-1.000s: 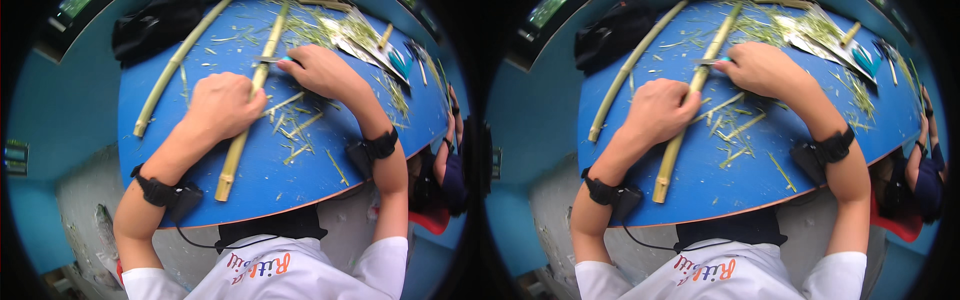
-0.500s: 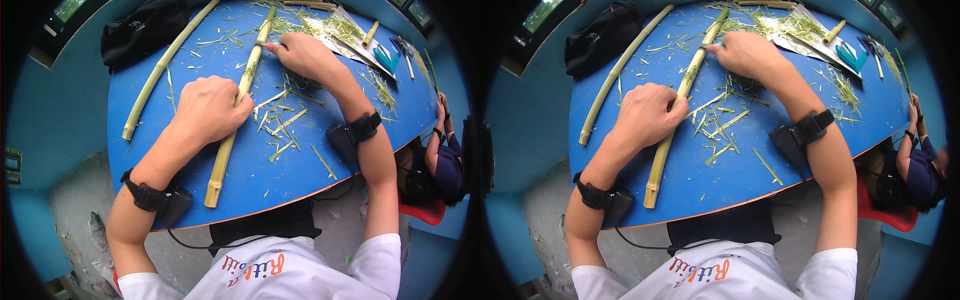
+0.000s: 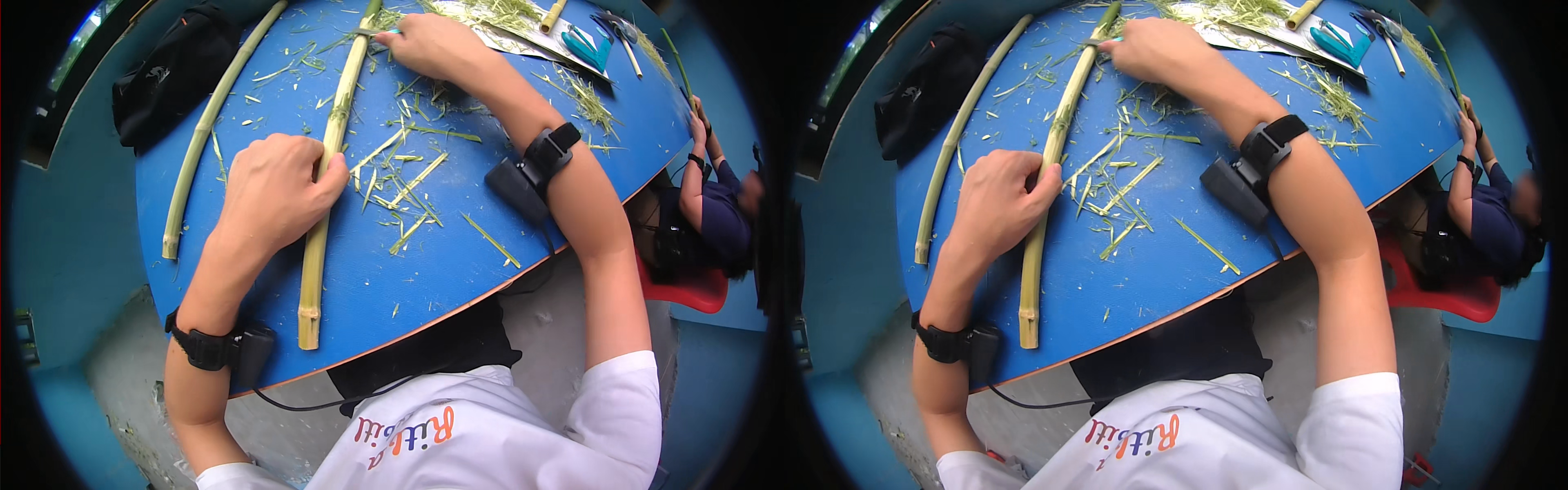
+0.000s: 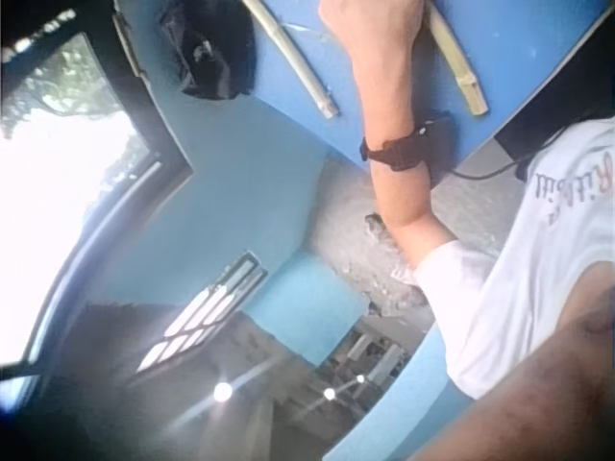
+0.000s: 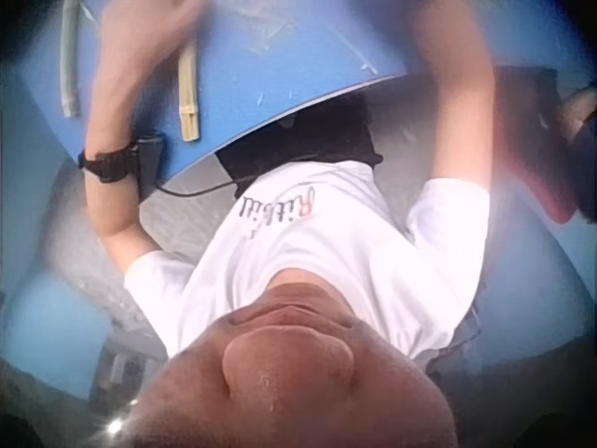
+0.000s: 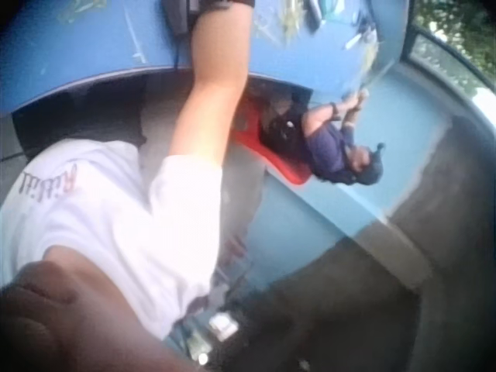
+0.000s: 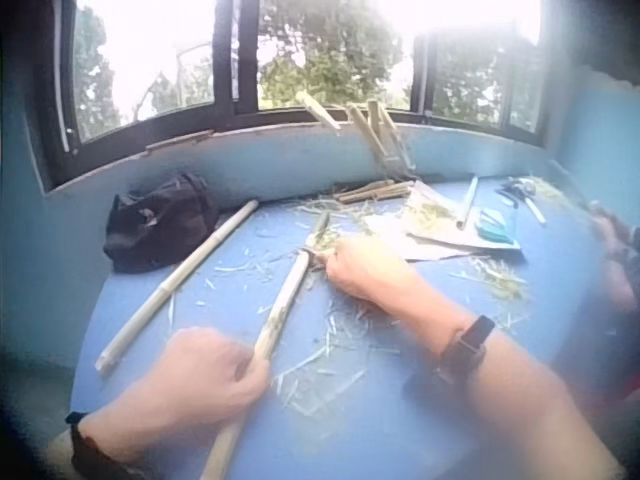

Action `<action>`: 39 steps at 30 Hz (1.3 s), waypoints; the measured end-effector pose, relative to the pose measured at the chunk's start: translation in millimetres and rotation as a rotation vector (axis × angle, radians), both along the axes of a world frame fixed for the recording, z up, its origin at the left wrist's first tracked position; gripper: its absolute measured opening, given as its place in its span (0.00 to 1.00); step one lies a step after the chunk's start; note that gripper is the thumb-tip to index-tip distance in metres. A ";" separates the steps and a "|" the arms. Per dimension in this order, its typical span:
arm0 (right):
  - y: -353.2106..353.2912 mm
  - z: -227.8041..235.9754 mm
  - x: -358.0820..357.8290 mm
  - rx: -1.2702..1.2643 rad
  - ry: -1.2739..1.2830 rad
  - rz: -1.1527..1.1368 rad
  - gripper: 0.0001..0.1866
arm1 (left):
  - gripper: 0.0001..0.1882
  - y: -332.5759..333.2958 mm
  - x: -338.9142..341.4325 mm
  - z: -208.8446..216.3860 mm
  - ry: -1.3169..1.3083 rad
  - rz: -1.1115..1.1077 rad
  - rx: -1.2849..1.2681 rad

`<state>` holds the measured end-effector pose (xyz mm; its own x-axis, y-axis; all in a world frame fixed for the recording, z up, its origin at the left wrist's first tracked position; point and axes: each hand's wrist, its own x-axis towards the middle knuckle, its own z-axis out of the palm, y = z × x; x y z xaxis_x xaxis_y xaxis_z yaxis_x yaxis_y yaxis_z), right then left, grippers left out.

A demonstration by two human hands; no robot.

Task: The person uses a small knife to strip shavings and cut notches into bamboo stalks on a blue table.

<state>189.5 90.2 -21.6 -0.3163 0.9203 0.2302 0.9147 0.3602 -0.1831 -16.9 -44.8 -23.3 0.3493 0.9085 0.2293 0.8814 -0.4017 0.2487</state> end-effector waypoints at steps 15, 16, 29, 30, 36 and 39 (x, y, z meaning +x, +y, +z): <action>-52.5 25.5 -2.0 -0.365 -0.004 0.249 0.31 | 0.20 1.0 -7.8 8.3 0.031 0.111 -0.106; -56.1 26.4 -5.1 -0.379 -0.005 0.229 0.30 | 0.20 1.6 -8.8 7.8 0.020 0.110 -0.116; -53.2 27.5 4.8 -0.315 -0.032 0.235 0.29 | 0.21 -1.8 -5.5 6.7 -0.082 0.012 -0.136; -51.1 22.8 5.2 -0.262 -0.021 0.249 0.28 | 0.21 -1.6 -5.2 6.8 -0.082 0.010 -0.138; -51.9 28.8 -0.1 -0.236 -0.088 0.235 0.28 | 0.21 -1.1 -6.3 11.0 -0.087 0.032 -0.174; -48.0 22.7 4.9 -0.163 -0.079 0.266 0.28 | 0.19 -1.9 -4.5 16.7 -0.034 0.074 -0.233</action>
